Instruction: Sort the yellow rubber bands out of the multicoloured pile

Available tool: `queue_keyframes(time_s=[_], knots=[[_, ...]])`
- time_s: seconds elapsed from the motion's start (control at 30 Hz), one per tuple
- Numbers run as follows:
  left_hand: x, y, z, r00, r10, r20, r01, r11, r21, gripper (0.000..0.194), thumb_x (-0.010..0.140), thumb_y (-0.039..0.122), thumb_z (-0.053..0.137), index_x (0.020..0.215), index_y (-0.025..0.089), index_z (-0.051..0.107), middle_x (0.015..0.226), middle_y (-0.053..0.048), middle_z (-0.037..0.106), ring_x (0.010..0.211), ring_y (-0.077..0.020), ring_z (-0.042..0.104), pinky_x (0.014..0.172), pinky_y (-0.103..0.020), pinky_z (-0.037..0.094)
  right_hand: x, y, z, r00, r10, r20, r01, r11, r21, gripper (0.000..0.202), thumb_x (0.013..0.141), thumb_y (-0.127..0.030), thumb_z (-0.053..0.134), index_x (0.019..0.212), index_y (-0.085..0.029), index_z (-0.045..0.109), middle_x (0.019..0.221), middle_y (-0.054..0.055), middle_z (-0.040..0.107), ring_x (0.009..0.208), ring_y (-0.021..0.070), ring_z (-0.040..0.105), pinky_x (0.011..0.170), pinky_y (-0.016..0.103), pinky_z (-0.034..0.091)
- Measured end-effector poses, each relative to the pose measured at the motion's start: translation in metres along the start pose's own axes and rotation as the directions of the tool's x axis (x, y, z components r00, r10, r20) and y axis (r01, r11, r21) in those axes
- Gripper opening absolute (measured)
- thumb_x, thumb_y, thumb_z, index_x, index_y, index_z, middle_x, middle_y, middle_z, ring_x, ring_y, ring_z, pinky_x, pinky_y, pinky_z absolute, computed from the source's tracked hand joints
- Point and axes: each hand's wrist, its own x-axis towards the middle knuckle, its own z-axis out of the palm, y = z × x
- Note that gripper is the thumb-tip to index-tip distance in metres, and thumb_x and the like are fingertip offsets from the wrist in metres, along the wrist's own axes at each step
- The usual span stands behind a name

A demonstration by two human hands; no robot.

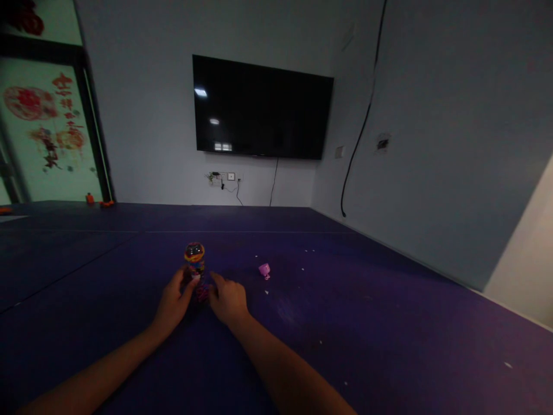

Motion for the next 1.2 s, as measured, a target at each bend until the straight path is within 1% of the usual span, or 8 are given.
queue_keyframes(time_s=[0.2, 0.37, 0.63, 0.73, 0.87, 0.93, 1.07, 1.2], knots=[[0.001, -0.002, -0.001, 0.999, -0.047, -0.013, 0.047, 0.999, -0.005, 0.037, 0.078, 0.037, 0.052, 0.111, 0.018, 0.053, 0.105, -0.011, 0.066, 0.098, -0.0267, 0.062, 0.088, -0.041, 0.045, 0.0, 0.001, 0.001, 1.0, -0.008, -0.001, 0.008, 1.0, -0.016, 0.044, 0.088, -0.028, 0.04, 0.131, -0.027, 0.044, 0.095, 0.004, 0.07, 0.082, 0.0177, 0.065, 0.07, 0.026, 0.044], [0.0, 0.002, -0.001, 1.0, -0.005, -0.021, 0.005, 1.0, 0.016, 0.036, 0.079, 0.039, 0.052, 0.108, 0.019, 0.055, 0.105, -0.01, 0.067, 0.098, -0.0264, 0.062, 0.089, -0.04, 0.045, -0.002, -0.001, 0.0, 0.999, -0.046, 0.005, 0.046, 0.998, -0.04, 0.047, 0.087, -0.027, 0.04, 0.134, -0.029, 0.041, 0.092, 0.004, 0.07, 0.079, 0.018, 0.066, 0.067, 0.026, 0.044], [0.003, -0.002, -0.002, 0.998, -0.053, -0.035, 0.053, 0.999, 0.007, 0.04, 0.078, 0.043, 0.052, 0.109, 0.017, 0.056, 0.105, -0.012, 0.068, 0.096, -0.0269, 0.064, 0.085, -0.039, 0.047, -0.001, 0.0, 0.001, 0.999, -0.041, 0.019, 0.042, 0.999, -0.022, 0.048, 0.086, -0.027, 0.039, 0.134, -0.026, 0.041, 0.095, 0.005, 0.07, 0.081, 0.0181, 0.065, 0.07, 0.026, 0.044], [0.005, -0.005, -0.002, 0.997, -0.066, -0.039, 0.066, 0.998, -0.02, 0.043, 0.077, 0.045, 0.053, 0.11, 0.017, 0.056, 0.105, -0.012, 0.068, 0.096, -0.0275, 0.064, 0.085, -0.039, 0.047, -0.001, 0.0, 0.0, 0.999, -0.052, 0.012, 0.052, 0.999, -0.011, 0.046, 0.085, -0.025, 0.04, 0.13, -0.026, 0.046, 0.1, 0.005, 0.069, 0.085, 0.0176, 0.065, 0.072, 0.026, 0.044], [0.007, -0.008, -0.002, 0.988, -0.123, -0.09, 0.107, 0.981, -0.161, 0.048, 0.073, 0.051, 0.059, 0.107, 0.017, 0.056, 0.1, -0.011, 0.069, 0.092, -0.0266, 0.065, 0.082, -0.038, 0.048, -0.004, -0.002, -0.004, 0.986, -0.157, 0.061, 0.158, 0.987, -0.024, 0.034, 0.084, -0.023, 0.039, 0.109, -0.028, 0.063, 0.096, 0.002, 0.069, 0.087, 0.017, 0.064, 0.072, 0.024, 0.042], [0.007, -0.007, -0.003, 0.982, -0.168, -0.082, 0.142, 0.956, -0.256, 0.051, 0.069, 0.054, 0.062, 0.104, 0.016, 0.058, 0.094, -0.01, 0.07, 0.087, -0.0257, 0.066, 0.079, -0.036, 0.049, -0.005, -0.004, -0.006, 0.97, -0.213, 0.117, 0.221, 0.974, -0.059, 0.033, 0.084, -0.024, 0.04, 0.106, -0.028, 0.064, 0.093, 0.003, 0.07, 0.084, 0.0175, 0.064, 0.07, 0.024, 0.042], [0.005, -0.004, -0.003, 0.956, -0.285, -0.076, 0.231, 0.884, -0.408, 0.052, 0.061, 0.056, 0.069, 0.093, 0.015, 0.062, 0.082, -0.006, 0.07, 0.077, -0.0231, 0.066, 0.073, -0.033, 0.05, -0.006, -0.006, -0.007, 0.948, -0.272, 0.167, 0.294, 0.948, -0.124, 0.05, 0.083, -0.026, 0.043, 0.133, -0.027, 0.043, 0.092, 0.006, 0.07, 0.077, 0.0176, 0.065, 0.066, 0.024, 0.042], [0.006, -0.002, -0.001, 0.911, -0.413, -0.002, 0.325, 0.719, -0.614, 0.049, 0.055, 0.051, 0.076, 0.083, 0.013, 0.063, 0.075, -0.005, 0.069, 0.07, -0.0188, 0.066, 0.07, -0.03, 0.051, -0.004, -0.008, -0.006, 0.949, -0.255, 0.186, 0.287, 0.942, -0.174, 0.059, 0.084, -0.026, 0.042, 0.141, -0.022, 0.027, 0.09, 0.007, 0.07, 0.075, 0.0191, 0.066, 0.063, 0.024, 0.043]])
